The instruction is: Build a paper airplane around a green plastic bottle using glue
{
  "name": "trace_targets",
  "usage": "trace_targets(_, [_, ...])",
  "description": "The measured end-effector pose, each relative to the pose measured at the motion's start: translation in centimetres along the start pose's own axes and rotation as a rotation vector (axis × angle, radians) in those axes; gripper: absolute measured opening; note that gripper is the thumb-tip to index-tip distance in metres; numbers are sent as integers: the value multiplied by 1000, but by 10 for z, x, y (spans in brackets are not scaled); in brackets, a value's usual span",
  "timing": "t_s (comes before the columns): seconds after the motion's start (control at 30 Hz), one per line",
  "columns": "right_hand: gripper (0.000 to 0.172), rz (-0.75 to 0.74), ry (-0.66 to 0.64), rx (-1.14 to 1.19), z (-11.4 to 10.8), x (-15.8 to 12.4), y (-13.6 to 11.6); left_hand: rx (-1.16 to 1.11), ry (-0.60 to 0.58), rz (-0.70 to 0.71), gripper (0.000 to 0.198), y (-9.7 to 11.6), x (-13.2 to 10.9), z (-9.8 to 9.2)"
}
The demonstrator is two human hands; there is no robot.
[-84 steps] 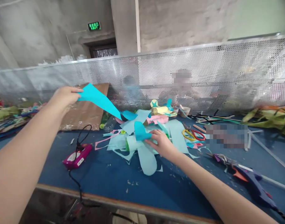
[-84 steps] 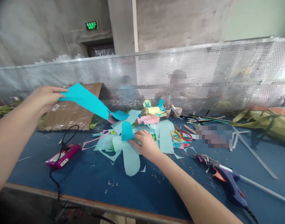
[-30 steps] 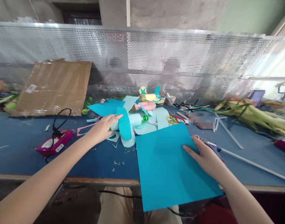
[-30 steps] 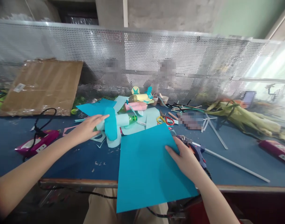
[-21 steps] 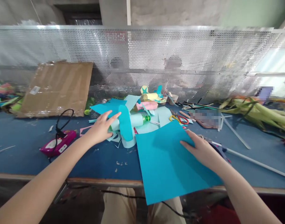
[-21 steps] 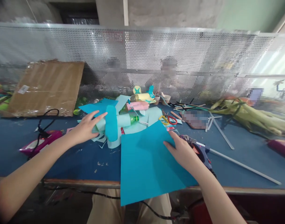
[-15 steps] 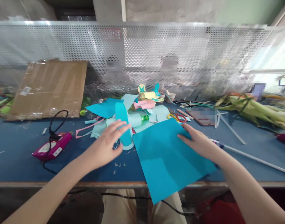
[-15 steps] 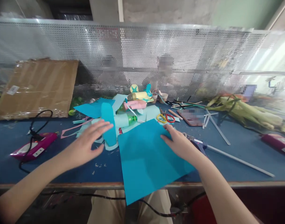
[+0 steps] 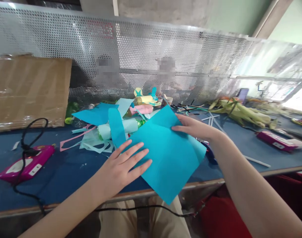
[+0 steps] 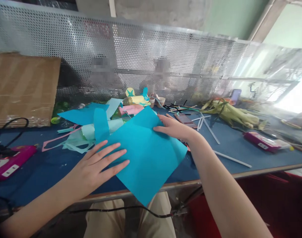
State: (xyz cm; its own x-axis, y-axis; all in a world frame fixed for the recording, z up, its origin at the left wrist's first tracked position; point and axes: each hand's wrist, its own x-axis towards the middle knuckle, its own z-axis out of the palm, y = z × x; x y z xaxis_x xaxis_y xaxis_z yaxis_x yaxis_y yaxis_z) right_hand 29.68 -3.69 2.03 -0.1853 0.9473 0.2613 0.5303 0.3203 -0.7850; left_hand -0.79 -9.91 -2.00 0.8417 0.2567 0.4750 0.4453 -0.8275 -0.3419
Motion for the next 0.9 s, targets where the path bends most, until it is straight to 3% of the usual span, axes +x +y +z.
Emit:
trace_targets(0.07, [35,-46,-79,-56,10,7,-2,64,52,45,39,2,-3,0])
trace_targets(0.2, [37,-241,174,-336,37,-13,-19,228,36,37,32,18,-8,-2])
trace_targets(0.23, [36,-285,156,-344,44,-26,-25,254,9,6,31,23,-9,-2])
trace_targets(0.37, [55,-318,-290,-329,67,-90,-40,255,-89,-114,32,44,-12,-1])
trace_targets(0.43, [45,-243,-332,-373,71,-112,-35,218,-102,-143,31,51,-13,1])
trace_targets(0.57, [9,-143,-264,-350,68,-128,-11,42,-58,-229,23,55,-12,4])
trace_targets(0.8, [13,-200,-69,-326,61,-132,12,-450,-23,-540,14,43,-25,1])
trace_targets(0.9, [19,-135,26,-352,63,-135,12,-549,-38,-617,11,35,-31,0])
